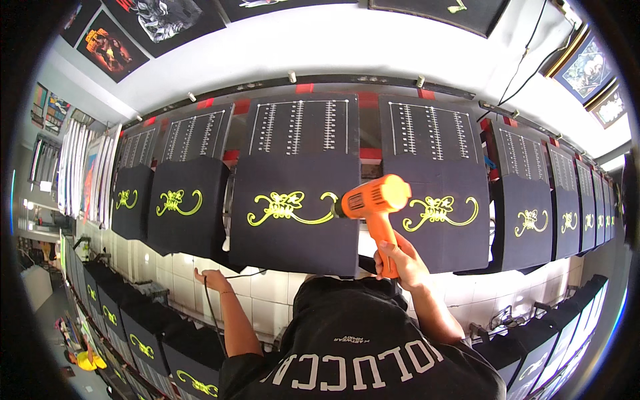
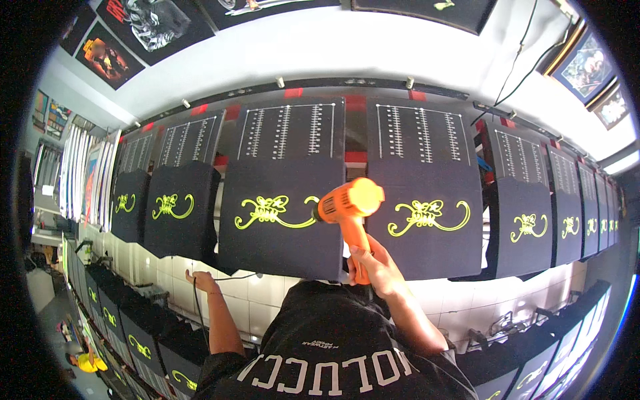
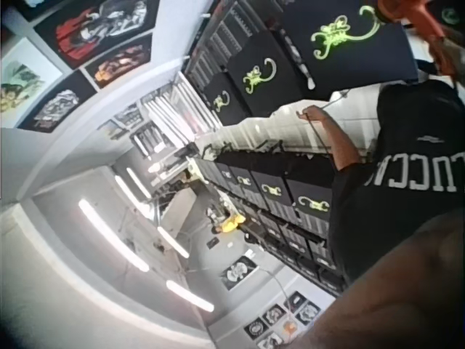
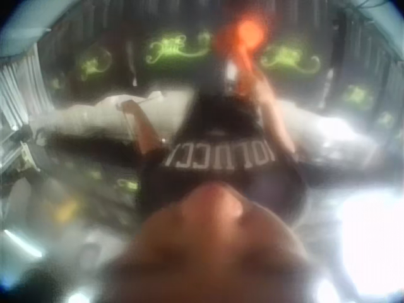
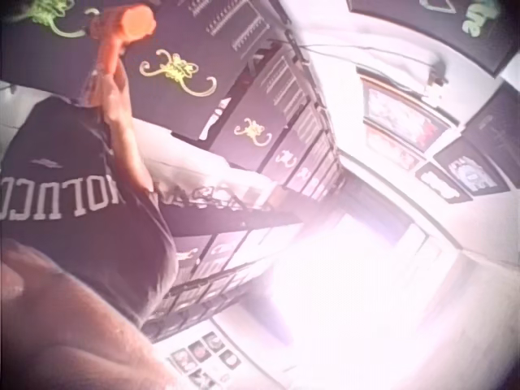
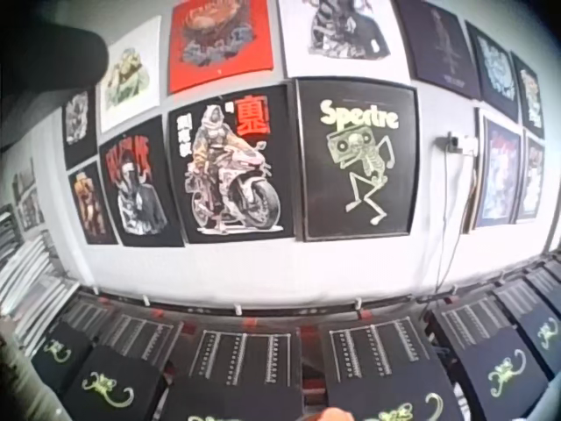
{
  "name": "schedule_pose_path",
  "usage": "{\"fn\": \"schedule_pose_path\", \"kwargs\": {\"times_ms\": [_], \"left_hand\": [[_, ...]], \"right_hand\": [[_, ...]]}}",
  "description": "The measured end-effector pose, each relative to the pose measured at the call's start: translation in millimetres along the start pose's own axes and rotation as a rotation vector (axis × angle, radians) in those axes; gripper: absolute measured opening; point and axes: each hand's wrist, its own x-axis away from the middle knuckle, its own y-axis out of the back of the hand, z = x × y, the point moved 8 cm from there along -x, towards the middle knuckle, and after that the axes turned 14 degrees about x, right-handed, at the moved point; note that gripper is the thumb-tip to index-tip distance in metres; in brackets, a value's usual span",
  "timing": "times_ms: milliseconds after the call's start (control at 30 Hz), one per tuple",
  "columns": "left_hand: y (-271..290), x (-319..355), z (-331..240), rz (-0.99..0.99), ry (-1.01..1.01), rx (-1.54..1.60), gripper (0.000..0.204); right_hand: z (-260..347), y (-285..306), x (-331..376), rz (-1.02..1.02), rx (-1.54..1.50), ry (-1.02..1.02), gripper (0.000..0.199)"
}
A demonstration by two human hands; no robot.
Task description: The person uses a heat gun to dry the yellow ink on several black t-shirts mounted on printing boards in a workshop.
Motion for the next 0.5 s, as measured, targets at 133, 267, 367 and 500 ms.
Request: {"fn": "schedule_pose_path", "kwargs": {"times_ms": [133,267,367,500], "left_hand": [[52,-140,27,-0.047,-0.381,-0.409,0.039],[4,-185,43,0.045,0.185,0.136,0.053],[-8,-212,15,-0.026,-0.073,-0.068,0.062],[-17,-213,14,-0.086,0.055,-0.127,0.070]], "right_hand": [[5,-63,-39,0.007,0.063,-0.005,0.041],[10,-95,-61,-0.075,-0.049,0.070,0.042],[26,-102,-65,-0.207,0.060,0.006,0.040],[39,-103,-62,-0.309,0.366,0.022,0.039]]}}
